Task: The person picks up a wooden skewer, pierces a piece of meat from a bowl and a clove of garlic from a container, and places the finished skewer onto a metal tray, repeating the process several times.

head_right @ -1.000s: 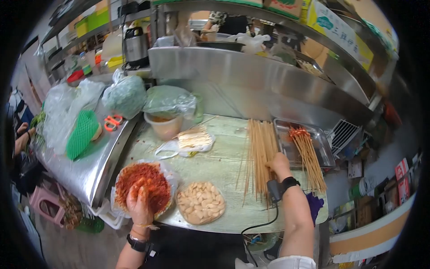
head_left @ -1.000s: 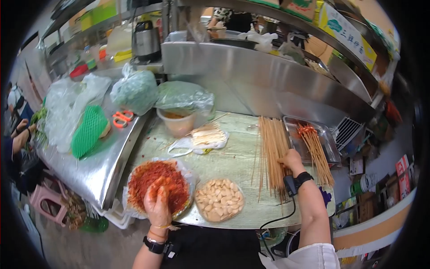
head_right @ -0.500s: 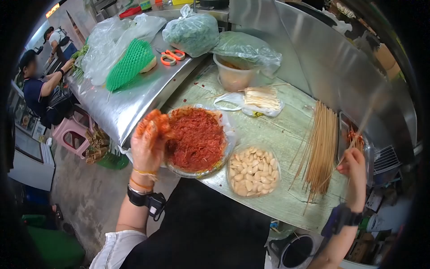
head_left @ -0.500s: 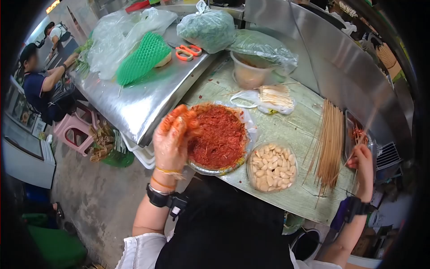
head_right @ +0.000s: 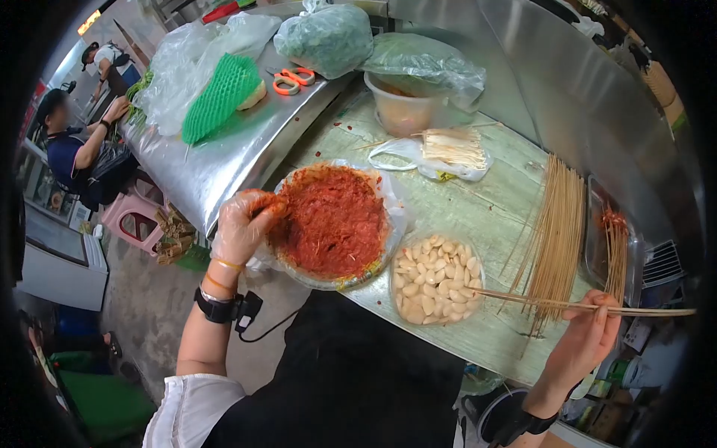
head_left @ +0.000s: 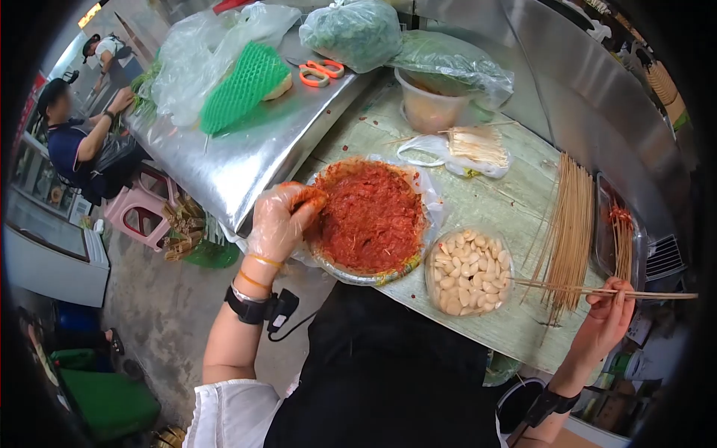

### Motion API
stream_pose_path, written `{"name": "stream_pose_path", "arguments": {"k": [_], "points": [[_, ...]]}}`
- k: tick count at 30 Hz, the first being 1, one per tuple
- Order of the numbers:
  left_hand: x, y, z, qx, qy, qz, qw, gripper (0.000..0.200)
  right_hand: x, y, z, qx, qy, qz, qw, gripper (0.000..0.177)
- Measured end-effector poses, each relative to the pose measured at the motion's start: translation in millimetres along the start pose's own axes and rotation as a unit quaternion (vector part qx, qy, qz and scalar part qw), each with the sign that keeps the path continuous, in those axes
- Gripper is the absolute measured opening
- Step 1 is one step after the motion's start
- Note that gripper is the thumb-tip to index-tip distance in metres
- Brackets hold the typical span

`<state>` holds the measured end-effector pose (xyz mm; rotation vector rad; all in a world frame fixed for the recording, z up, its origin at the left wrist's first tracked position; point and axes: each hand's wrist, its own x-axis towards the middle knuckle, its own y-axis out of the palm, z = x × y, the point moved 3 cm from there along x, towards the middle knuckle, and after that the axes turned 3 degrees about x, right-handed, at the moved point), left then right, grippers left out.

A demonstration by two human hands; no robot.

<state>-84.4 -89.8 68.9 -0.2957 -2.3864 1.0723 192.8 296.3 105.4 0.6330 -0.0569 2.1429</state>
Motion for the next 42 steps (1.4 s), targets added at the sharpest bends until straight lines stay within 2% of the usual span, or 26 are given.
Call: {"name": "stream_pose_path", "arguments": {"k": [1, 2, 4, 6, 8, 10, 12, 14, 17, 21, 26, 27, 28, 29, 30, 31, 34, 35, 37, 40, 42], "points": [[2, 1, -1, -0.004, 0.040, -0.003, 0.999, 0.010, -4, 1, -1, -0.001, 0.005, 0.000, 1.000, 0.017], [1, 3, -2, -0.004, 0.039, 0.000, 0.999, 0.010, -7, 3, -1, -0.007, 0.002, 0.009, 1.000, 0.017], [-2, 10, -14, 0.019, 0.133, 0.110, 0.985, 0.008, -11, 7, -2, -0.011, -0.001, 0.015, 1.000, 0.017], [-11, 23, -16, 0.069, 0.154, 0.128, 0.977, 0.010, -17, 12, -6, -0.006, 0.008, 0.029, 1.000, 0.017], [-18, 36, -26, 0.182, 0.173, 0.153, 0.956, 0.014, -22, 19, -9, -0.014, 0.016, 0.022, 1.000, 0.017], [-21, 47, -36, 0.192, 0.193, 0.134, 0.953, 0.019, -24, 24, -9, -0.021, 0.022, 0.014, 0.999, 0.017], [-20, 61, -39, 0.262, 0.187, 0.154, 0.934, 0.021, -25, 29, -9, -0.020, 0.023, 0.026, 0.999, 0.017], [-19, 74, -39, 0.285, 0.215, 0.145, 0.923, 0.014, -26, 31, -8, -0.018, 0.020, 0.031, 0.999, 0.017], [-18, 84, -48, 0.386, 0.231, 0.135, 0.883, 0.004, -28, 34, -6, -0.018, 0.018, 0.045, 0.999, 0.017], [-16, 83, -46, 0.382, 0.231, 0.129, 0.886, 0.003, -30, 38, -4, -0.019, 0.017, 0.065, 0.998, 0.017], [0, 38, -31, 0.289, 0.183, 0.041, 0.939, 0.003, -32, 37, -2, -0.010, 0.022, 0.067, 0.997, 0.017], [-1, 31, -28, 0.263, 0.153, 0.093, 0.948, 0.004, -32, 37, -2, -0.008, 0.024, 0.067, 0.997, 0.017], [-1, 31, -26, 0.265, 0.152, 0.091, 0.948, 0.004, -32, 38, -3, -0.005, 0.024, 0.068, 0.997, 0.017], [-4, 35, -27, 0.207, 0.215, 0.118, 0.947, 0.007, -32, 39, -4, -0.007, 0.025, 0.065, 0.998, 0.017], [-7, 38, -29, 0.147, 0.276, 0.143, 0.939, 0.009, -32, 40, -4, -0.010, 0.027, 0.062, 0.998, 0.017], [-7, 38, -31, 0.148, 0.275, 0.143, 0.939, 0.009, -32, 41, -4, -0.008, 0.027, 0.063, 0.998, 0.017], [-6, 49, -39, 0.233, 0.347, 0.239, 0.877, 0.007, -33, 42, -4, -0.005, 0.029, 0.059, 0.998, 0.018], [-4, 50, -41, 0.232, 0.347, 0.239, 0.877, 0.007, -34, 42, -4, -0.003, 0.031, 0.061, 0.998, 0.018], [-1, 55, -45, 0.252, 0.372, 0.290, 0.845, 0.007, -35, 40, -3, -0.003, 0.035, 0.064, 0.997, 0.018], [1, 66, -45, 0.269, 0.400, 0.296, 0.825, 0.009, -36, 38, -4, -0.003, 0.044, 0.068, 0.997, 0.018], [2, 69, -46, 0.269, 0.392, 0.287, 0.832, 0.008, -37, 38, -4, -0.001, 0.042, 0.059, 0.997, 0.018]]}}
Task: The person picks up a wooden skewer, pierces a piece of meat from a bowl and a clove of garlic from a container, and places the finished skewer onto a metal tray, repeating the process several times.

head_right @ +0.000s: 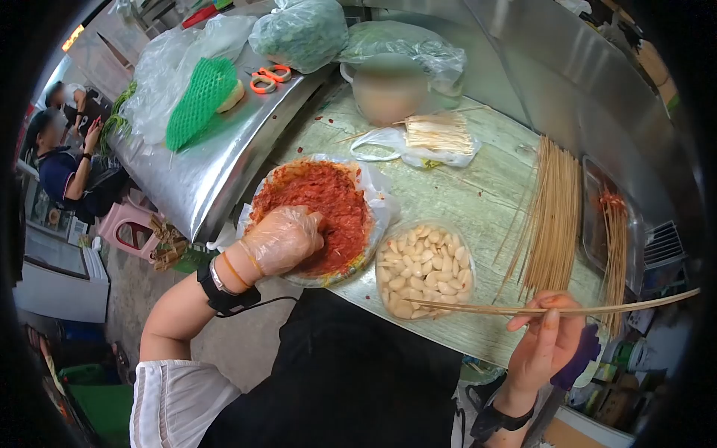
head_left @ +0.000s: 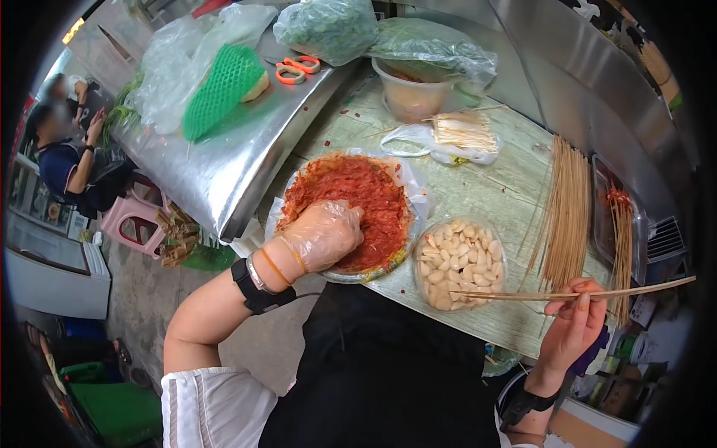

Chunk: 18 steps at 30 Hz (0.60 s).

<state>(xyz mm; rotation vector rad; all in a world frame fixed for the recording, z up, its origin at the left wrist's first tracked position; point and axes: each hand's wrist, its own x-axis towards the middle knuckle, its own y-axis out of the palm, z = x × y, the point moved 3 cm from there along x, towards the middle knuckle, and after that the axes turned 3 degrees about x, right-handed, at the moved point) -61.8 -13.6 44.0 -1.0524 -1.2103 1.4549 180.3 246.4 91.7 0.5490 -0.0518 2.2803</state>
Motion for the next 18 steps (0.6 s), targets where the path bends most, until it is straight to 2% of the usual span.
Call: {"name": "stream_pose_path", "arguments": {"k": [2, 4, 5, 6, 8, 9, 10, 12, 13, 16, 17, 18], "points": [[1, 0, 0, -0.002, -0.012, -0.007, 1.000, 0.007, -1, 0, -1, -0.001, 0.000, 0.001, 1.000, 0.018], [-4, -2, 7, -0.067, -0.081, -0.060, 0.993, 0.007, -1, 1, -1, -0.002, 0.001, 0.003, 1.000, 0.018], [-9, 1, 14, -0.120, -0.076, -0.105, 0.984, 0.010, -1, 2, 0, 0.000, 0.000, 0.003, 1.000, 0.018], [-14, 0, 19, -0.120, -0.076, -0.106, 0.984, 0.010, -1, 3, 0, 0.002, -0.001, 0.003, 1.000, 0.018], [-23, -2, 31, -0.222, -0.139, -0.143, 0.955, 0.010, -2, 1, 0, 0.002, 0.000, 0.003, 1.000, 0.018], [-25, -10, 34, -0.315, -0.195, -0.122, 0.921, 0.009, -2, 2, 0, 0.003, 0.001, 0.004, 1.000, 0.018], [-26, -15, 35, -0.313, -0.196, -0.124, 0.921, 0.009, -1, 2, -1, 0.005, -0.001, 0.005, 1.000, 0.018], [-34, -9, 42, -0.392, -0.393, -0.054, 0.830, 0.008, -1, 1, -2, 0.010, 0.005, 0.003, 1.000, 0.018], [-31, -9, 47, -0.235, -0.273, -0.217, 0.907, 0.011, -1, 3, -1, 0.010, 0.004, 0.004, 1.000, 0.018], [-33, -16, 46, -0.205, -0.284, -0.225, 0.909, 0.021, -2, 5, 0, 0.008, 0.003, 0.014, 1.000, 0.018], [-32, -13, 42, -0.180, -0.249, -0.201, 0.930, 0.023, -2, 4, 0, 0.004, 0.002, 0.011, 1.000, 0.018], [-31, -13, 38, -0.180, -0.250, -0.201, 0.930, 0.023, -3, 3, 0, 0.000, 0.001, 0.008, 1.000, 0.018]]}}
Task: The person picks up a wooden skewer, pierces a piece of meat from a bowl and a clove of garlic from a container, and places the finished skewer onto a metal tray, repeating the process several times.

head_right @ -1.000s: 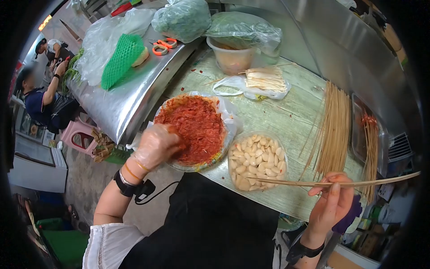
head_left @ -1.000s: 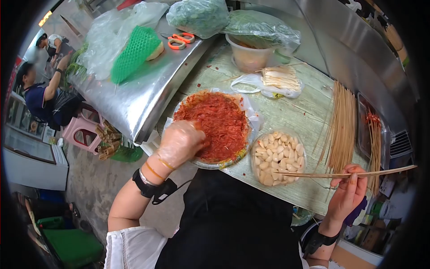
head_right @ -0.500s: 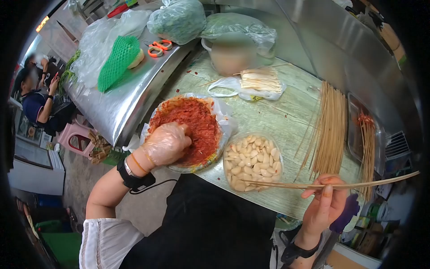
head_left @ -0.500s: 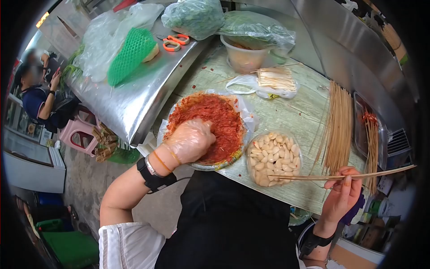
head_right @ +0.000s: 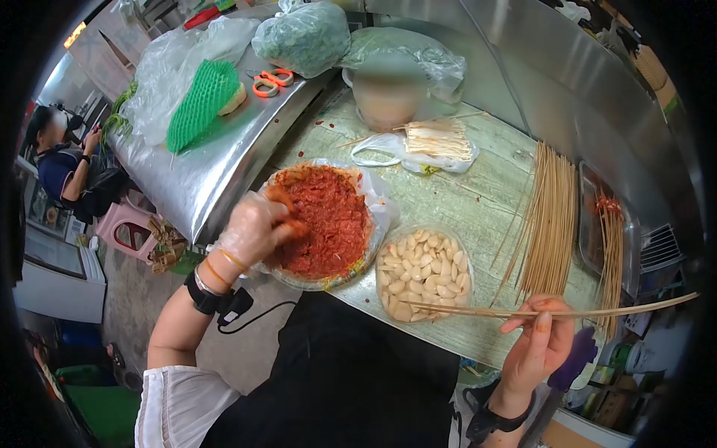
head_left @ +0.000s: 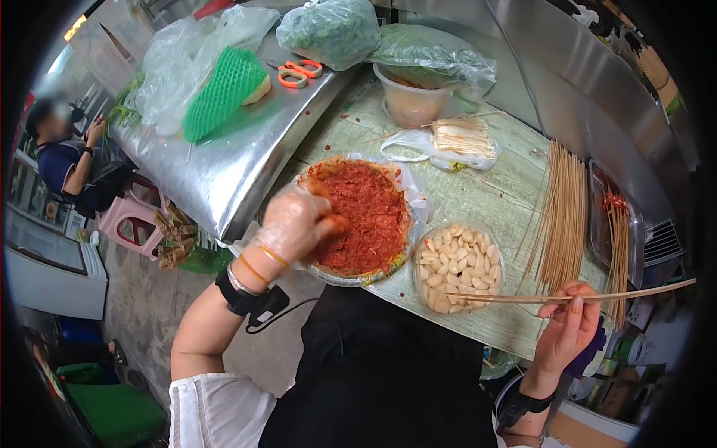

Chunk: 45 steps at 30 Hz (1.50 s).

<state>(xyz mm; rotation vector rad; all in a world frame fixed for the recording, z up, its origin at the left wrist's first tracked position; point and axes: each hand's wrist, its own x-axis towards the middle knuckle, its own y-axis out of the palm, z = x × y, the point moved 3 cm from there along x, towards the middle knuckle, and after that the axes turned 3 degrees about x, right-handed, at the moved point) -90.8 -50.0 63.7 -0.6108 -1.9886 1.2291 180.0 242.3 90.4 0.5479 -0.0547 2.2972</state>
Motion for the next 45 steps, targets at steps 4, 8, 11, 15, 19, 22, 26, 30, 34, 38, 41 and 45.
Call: {"name": "stream_pose_path", "arguments": {"k": [4, 8, 11, 15, 19, 22, 26, 30, 34, 38, 41, 45], "points": [[-8, 21, -29, 0.052, 0.059, 0.077, 0.994, 0.021, -1, 0, 0, 0.002, 0.000, -0.004, 1.000, 0.017], [-12, 39, -34, 0.139, 0.045, 0.079, 0.986, 0.009, -1, 4, 0, 0.006, 0.001, 0.006, 1.000, 0.017], [-11, 41, -32, 0.093, 0.056, 0.100, 0.989, 0.009, -1, 5, 2, 0.001, -0.003, 0.004, 1.000, 0.017], [-14, 35, -23, -0.022, -0.005, 0.085, 0.996, 0.012, -1, 5, 1, 0.005, -0.001, 0.003, 1.000, 0.016], [-16, 34, -10, -0.327, -0.210, 0.099, 0.916, 0.006, 0, 8, -1, 0.011, 0.001, 0.005, 1.000, 0.015], [-13, 28, -10, -0.472, -0.281, 0.081, 0.832, 0.008, 1, 10, 0, 0.001, -0.010, 0.006, 1.000, 0.016], [-11, 28, -25, -0.608, -0.290, 0.055, 0.737, 0.011, 3, 15, -5, -0.021, -0.003, -0.022, 1.000, 0.014], [-13, 32, -30, -0.638, -0.249, 0.044, 0.728, 0.016, 6, 35, -17, -0.010, 0.044, 0.050, 0.998, 0.011], [-12, 26, -37, -0.509, -0.262, 0.031, 0.819, 0.018, 5, 55, -27, 0.022, 0.083, 0.137, 0.987, 0.011], [-8, 26, -40, -0.301, -0.105, -0.060, 0.946, 0.018, 6, 58, -25, 0.030, 0.072, 0.159, 0.984, 0.009], [-9, 34, -47, -0.442, -0.210, -0.046, 0.871, 0.015, 5, 67, -27, 0.054, 0.159, 0.219, 0.961, 0.007], [-12, 44, -51, -0.465, -0.262, -0.059, 0.844, 0.012, 3, 64, -29, -0.007, 0.232, 0.283, 0.931, 0.013]]}}
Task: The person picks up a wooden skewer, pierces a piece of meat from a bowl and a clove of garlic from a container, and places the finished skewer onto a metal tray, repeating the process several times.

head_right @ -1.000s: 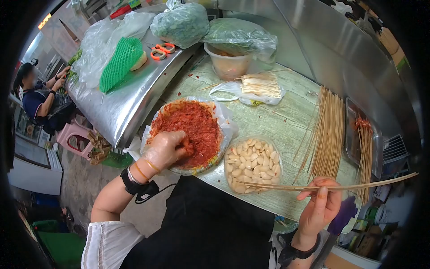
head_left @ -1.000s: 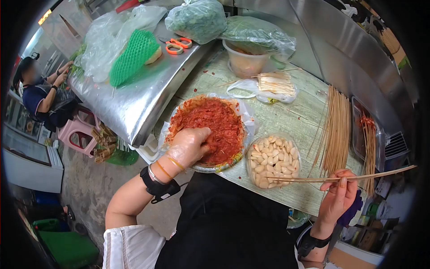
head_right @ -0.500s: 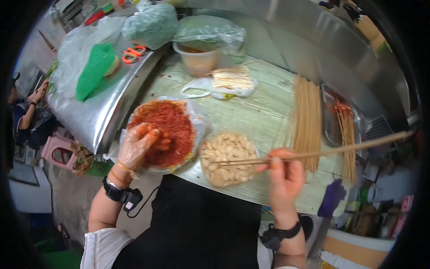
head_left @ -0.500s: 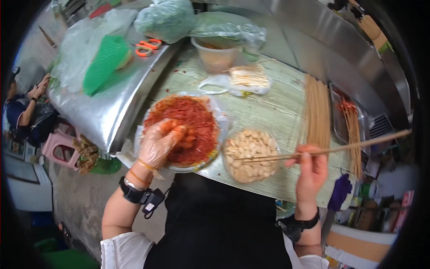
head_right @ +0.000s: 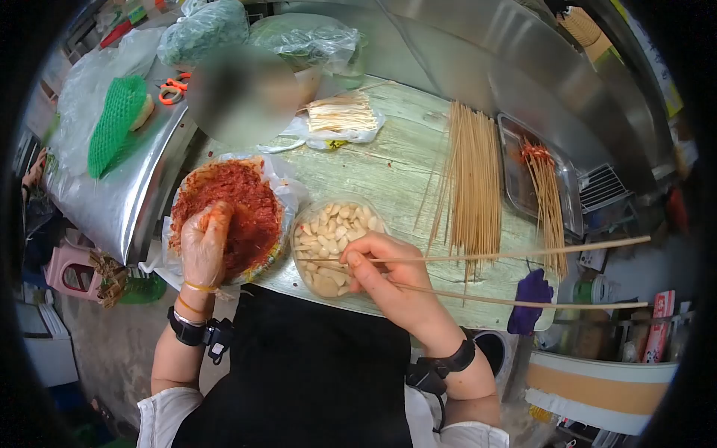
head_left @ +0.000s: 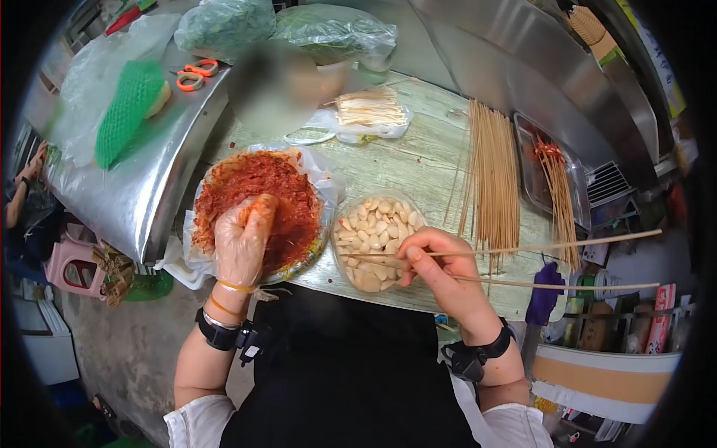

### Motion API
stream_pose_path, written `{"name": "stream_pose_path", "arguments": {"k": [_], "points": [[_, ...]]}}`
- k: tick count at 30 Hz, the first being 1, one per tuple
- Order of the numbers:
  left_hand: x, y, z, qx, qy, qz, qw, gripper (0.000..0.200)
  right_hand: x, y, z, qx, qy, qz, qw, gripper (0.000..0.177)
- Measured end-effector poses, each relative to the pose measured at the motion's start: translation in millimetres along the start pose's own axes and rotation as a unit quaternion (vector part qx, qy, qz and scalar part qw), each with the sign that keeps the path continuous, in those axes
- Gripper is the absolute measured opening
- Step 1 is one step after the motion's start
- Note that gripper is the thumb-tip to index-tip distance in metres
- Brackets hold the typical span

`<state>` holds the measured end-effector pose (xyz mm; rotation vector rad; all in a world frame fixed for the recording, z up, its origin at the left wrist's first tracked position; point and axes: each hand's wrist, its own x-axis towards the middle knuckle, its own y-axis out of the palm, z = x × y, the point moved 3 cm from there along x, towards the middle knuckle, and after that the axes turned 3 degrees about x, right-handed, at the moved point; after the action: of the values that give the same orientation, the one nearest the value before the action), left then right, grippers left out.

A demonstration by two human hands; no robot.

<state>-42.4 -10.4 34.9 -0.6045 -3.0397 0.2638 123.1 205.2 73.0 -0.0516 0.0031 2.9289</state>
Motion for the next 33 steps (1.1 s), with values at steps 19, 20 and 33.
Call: {"name": "stream_pose_path", "arguments": {"k": [19, 20, 33], "points": [[-12, 21, 1, -0.001, 0.032, -0.018, 0.999, 0.012, -25, -52, 37, -0.116, -0.092, -0.194, 0.970, 0.022], [-12, 21, 1, -0.002, 0.033, -0.020, 0.999, 0.012, -21, -50, 34, -0.102, -0.097, -0.193, 0.971, 0.023], [-14, 21, 0, -0.005, 0.054, -0.030, 0.998, 0.017, -5, -33, 30, -0.162, -0.114, -0.188, 0.962, 0.026]]}}
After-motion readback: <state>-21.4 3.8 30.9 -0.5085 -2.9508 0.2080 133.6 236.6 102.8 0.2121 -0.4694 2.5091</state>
